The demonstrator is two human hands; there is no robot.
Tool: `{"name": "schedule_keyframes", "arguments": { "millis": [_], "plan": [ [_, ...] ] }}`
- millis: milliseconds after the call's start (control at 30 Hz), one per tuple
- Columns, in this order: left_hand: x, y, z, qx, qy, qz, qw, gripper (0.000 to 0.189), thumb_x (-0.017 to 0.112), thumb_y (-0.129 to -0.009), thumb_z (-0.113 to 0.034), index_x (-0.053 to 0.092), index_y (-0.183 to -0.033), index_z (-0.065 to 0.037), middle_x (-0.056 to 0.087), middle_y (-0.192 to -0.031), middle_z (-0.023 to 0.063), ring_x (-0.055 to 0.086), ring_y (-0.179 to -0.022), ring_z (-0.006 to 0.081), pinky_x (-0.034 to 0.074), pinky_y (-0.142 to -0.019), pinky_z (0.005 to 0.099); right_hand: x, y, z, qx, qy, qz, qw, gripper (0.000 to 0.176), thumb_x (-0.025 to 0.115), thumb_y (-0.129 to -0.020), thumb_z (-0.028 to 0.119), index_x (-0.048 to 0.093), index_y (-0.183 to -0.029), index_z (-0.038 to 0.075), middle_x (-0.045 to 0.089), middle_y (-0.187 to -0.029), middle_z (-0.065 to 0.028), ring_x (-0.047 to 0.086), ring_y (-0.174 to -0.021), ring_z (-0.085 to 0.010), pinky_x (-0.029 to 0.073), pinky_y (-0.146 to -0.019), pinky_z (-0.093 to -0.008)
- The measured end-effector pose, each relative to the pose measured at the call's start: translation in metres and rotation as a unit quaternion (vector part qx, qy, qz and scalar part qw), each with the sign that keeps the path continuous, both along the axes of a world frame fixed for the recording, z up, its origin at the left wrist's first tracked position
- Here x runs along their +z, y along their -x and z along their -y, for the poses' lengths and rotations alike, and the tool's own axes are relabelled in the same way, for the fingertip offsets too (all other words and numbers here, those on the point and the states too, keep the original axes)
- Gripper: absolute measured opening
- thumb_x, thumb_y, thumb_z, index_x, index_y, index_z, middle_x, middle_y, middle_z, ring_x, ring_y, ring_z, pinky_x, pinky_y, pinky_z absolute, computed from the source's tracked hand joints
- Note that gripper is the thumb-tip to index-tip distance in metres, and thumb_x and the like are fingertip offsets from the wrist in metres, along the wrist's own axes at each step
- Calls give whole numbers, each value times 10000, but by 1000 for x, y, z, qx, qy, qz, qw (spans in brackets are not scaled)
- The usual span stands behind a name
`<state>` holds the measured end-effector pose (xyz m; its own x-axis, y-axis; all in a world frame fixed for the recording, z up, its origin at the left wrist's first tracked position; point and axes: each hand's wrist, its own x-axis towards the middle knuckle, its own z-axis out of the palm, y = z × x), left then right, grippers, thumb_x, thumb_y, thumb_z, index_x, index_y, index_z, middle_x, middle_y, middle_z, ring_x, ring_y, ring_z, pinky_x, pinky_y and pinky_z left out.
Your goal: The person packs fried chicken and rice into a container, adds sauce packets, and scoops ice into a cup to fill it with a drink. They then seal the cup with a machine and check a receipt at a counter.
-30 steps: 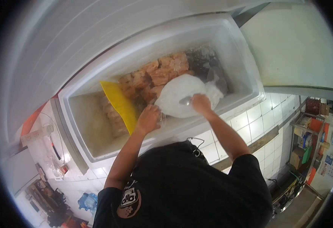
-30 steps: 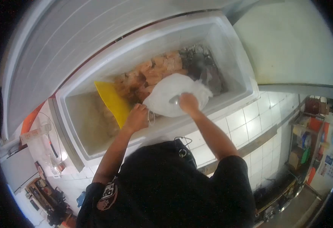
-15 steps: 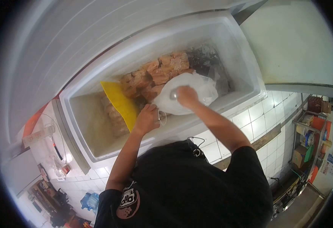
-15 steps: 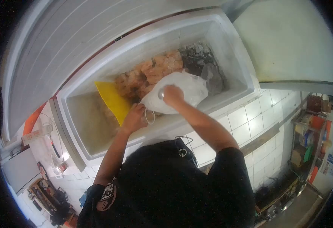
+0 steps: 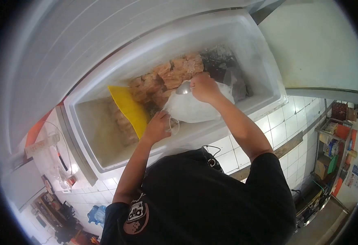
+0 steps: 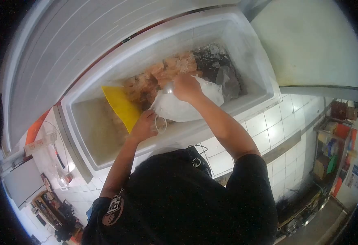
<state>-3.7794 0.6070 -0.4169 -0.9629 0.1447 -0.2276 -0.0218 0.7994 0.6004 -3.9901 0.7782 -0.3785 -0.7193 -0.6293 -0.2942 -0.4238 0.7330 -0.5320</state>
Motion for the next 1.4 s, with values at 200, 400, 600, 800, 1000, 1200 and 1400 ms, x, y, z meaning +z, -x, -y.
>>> {"name": "schedule_keyframes", "arguments": {
  "millis": [200, 400, 600, 800, 1000, 1200, 1400],
  "plan": [
    [-17, -5, -3, 26, -96, 47, 994, 705, 821, -548, -179, 535, -1163, 14, 510, -1194, 186, 493, -1144, 357, 411, -1013, 388, -90, -63, 8, -61, -27, 47, 997, 162, 538, -788, 97, 677, -852, 45, 665, -901, -217, 642, -875, -406, 516, -771, -480],
    [-28, -25, -9, 49, -111, 12, 993, 714, 854, -498, -168, 547, -1120, 1, 532, -1119, 180, 507, -1112, 349, 431, -974, 396, -35, -29, -19, -35, 1, 54, 998, 129, 573, -781, 117, 680, -837, 73, 675, -914, -168, 645, -853, -363, 512, -753, -476],
    [-26, -27, -4, 38, -101, -37, 993, 698, 850, -496, -126, 558, -1120, -17, 511, -1159, 167, 514, -1100, 341, 437, -971, 394, -109, -86, -32, -48, -112, 66, 990, 143, 574, -786, 123, 680, -848, 50, 671, -950, -173, 644, -854, -368, 508, -770, -477],
    [-12, -24, -5, 32, -82, -21, 996, 701, 849, -499, -124, 557, -1128, -25, 503, -1177, 162, 503, -1111, 343, 431, -981, 398, -56, -50, -49, -49, -46, 74, 995, 158, 559, -764, 108, 680, -805, 13, 663, -846, -216, 653, -860, -382, 516, -758, -475],
    [-24, -29, -8, 0, -87, -2, 996, 729, 853, -503, -139, 548, -1156, -27, 503, -1192, 159, 480, -1141, 346, 414, -1000, 397, -115, -80, -33, -31, -91, 83, 992, 174, 558, -774, 125, 683, -825, 14, 670, -891, -210, 651, -861, -390, 519, -766, -466],
    [-21, -37, -14, 9, -75, -12, 997, 733, 852, -522, -184, 546, -1173, -39, 499, -1201, 162, 466, -1159, 351, 389, -1018, 404, -66, -43, -47, -67, -79, 105, 989, 224, 559, -802, 166, 683, -902, 8, 674, -940, -215, 654, -889, -389, 520, -784, -467],
    [-14, -39, -18, 8, -105, 33, 994, 744, 848, -542, -202, 533, -1198, -47, 486, -1238, 162, 449, -1192, 361, 372, -1035, 410, -117, -93, -47, -22, -121, 41, 992, 199, 547, -854, 207, 624, -952, 51, 671, -847, -179, 662, -813, -373, 523, -731, -468]
  ]
}}
